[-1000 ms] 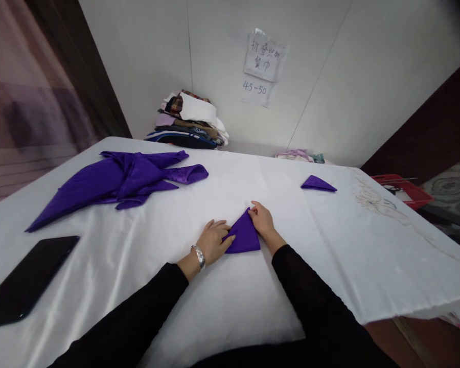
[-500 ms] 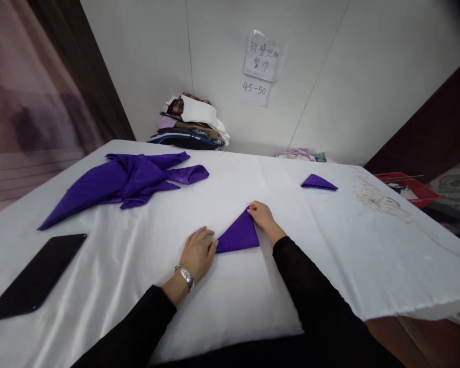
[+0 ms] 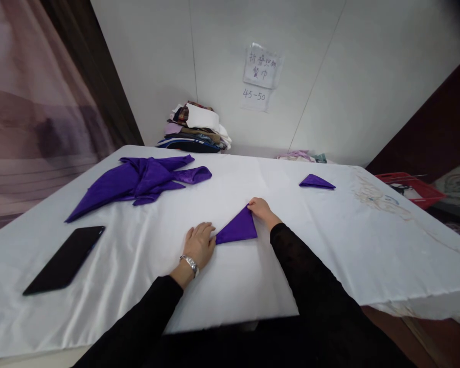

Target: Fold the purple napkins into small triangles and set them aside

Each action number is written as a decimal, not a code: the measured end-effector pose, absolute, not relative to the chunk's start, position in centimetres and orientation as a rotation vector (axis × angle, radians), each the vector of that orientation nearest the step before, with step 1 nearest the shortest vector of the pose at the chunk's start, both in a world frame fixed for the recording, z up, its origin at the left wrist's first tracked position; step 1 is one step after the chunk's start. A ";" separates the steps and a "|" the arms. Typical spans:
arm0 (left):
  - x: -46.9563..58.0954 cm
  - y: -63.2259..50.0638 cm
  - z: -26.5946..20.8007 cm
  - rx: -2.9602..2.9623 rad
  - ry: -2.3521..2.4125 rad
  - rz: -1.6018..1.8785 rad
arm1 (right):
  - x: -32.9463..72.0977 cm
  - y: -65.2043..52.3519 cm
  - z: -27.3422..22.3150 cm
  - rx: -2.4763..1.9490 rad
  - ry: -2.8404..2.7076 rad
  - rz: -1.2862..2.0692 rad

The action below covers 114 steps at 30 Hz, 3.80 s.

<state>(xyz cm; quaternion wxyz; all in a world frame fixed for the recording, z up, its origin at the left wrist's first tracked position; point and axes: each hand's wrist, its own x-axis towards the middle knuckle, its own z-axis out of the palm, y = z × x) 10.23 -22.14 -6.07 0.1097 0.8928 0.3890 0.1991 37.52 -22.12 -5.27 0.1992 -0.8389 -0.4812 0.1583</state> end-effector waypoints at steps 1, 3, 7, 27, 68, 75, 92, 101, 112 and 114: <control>10.7 -22.2 -5.7 2.655 1.126 0.554 | 37.5 -22.1 -5.2 -2.348 -1.351 0.439; 12.0 -22.5 -5.0 2.722 1.033 0.495 | 37.4 -22.1 -5.2 -2.353 -1.360 0.429; 15.8 -23.1 -3.9 2.814 0.728 0.436 | 37.2 -22.1 -5.0 -2.375 -1.365 0.406; 18.9 -23.7 -6.5 2.838 0.668 0.163 | 35.4 -23.4 -3.9 -2.374 -1.228 0.223; 7.5 -22.2 -6.5 2.585 1.014 0.675 | 32.0 -25.5 -6.8 -2.231 -1.879 0.281; 9.3 -23.2 -5.5 2.595 1.051 0.782 | 31.9 -25.5 -6.6 -2.227 -1.879 0.285; 17.2 -24.3 -7.1 2.810 1.002 0.059 | 34.1 -24.3 -6.3 -2.323 -1.867 0.278; 16.7 -24.1 -6.1 2.813 0.913 0.119 | 35.6 -23.5 -6.3 -2.352 -1.861 0.302; 17.4 -23.6 -5.8 2.877 0.734 0.327 | 35.5 -23.8 -6.1 -2.338 -1.833 0.351; 17.2 -23.4 -5.0 2.847 0.778 0.321 | 35.5 -24.3 -6.0 -2.312 -1.827 0.372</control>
